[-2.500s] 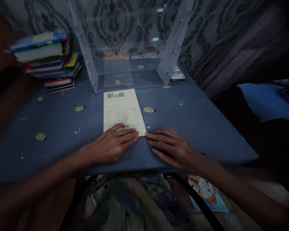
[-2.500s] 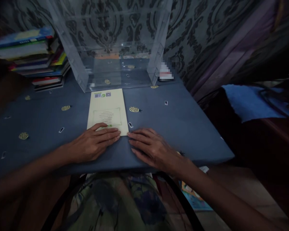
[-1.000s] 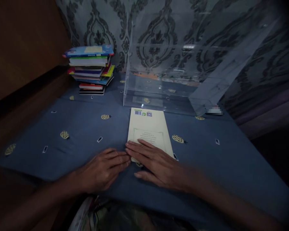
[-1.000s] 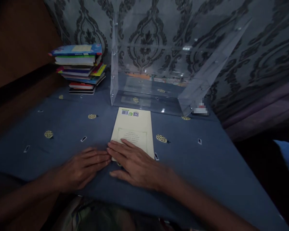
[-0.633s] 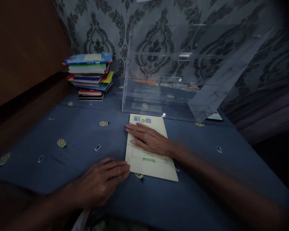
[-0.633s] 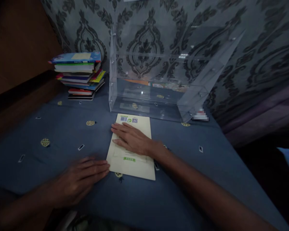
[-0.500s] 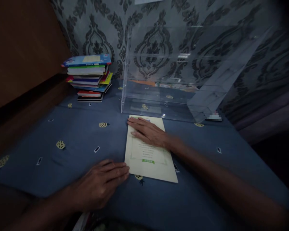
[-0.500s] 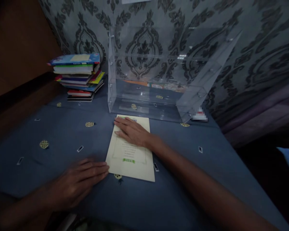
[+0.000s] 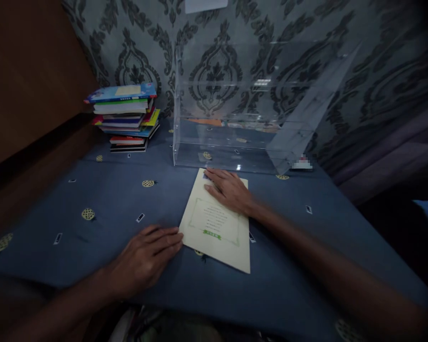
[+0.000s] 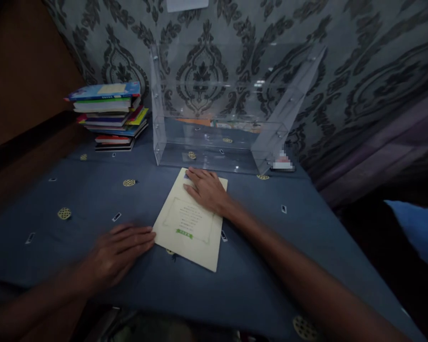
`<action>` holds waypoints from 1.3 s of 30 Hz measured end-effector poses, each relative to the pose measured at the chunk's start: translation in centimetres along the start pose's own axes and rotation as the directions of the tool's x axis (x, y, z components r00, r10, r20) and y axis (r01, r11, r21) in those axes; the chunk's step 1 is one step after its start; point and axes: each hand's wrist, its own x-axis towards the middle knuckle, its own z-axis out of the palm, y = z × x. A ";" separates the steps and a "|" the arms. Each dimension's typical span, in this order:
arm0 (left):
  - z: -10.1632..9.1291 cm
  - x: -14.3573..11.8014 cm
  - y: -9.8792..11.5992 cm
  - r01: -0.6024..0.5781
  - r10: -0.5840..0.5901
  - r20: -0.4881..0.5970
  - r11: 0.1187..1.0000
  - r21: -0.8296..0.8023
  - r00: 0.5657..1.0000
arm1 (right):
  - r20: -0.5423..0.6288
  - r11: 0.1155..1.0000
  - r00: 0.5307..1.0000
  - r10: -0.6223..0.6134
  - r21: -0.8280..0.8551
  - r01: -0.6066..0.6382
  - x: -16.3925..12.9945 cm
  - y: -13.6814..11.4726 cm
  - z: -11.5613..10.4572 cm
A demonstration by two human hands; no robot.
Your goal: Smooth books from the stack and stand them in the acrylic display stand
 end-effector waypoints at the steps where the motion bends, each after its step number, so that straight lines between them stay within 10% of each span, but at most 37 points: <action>1: -0.1 0.1 -0.1 0.001 -0.001 0.008 1.000 0.019 1.000 | -0.014 1.000 1.000 0.027 -0.009 -0.027 -0.7 0.2 0.0; 11: 0.6 0.6 -2.6 0.016 -0.043 0.194 0.991 0.136 0.980 | -0.158 0.974 0.965 0.211 -0.051 -0.221 -7.7 2.8 0.3; 18: 1.2 2.7 -4.6 0.036 -0.052 0.118 0.990 0.136 0.992 | -0.258 0.968 0.953 0.161 -0.148 -0.204 -10.7 2.0 -0.6; 27: 2.7 5.5 -2.6 0.063 -0.081 0.134 0.989 0.130 0.988 | 0.018 0.984 0.987 -0.158 0.089 0.156 -6.3 -4.0 -1.1; 39: 3.6 8.1 -5.7 0.149 -0.144 0.220 0.989 -0.007 0.965 | -0.092 0.992 0.987 0.129 0.025 -0.127 -9.0 3.5 -0.5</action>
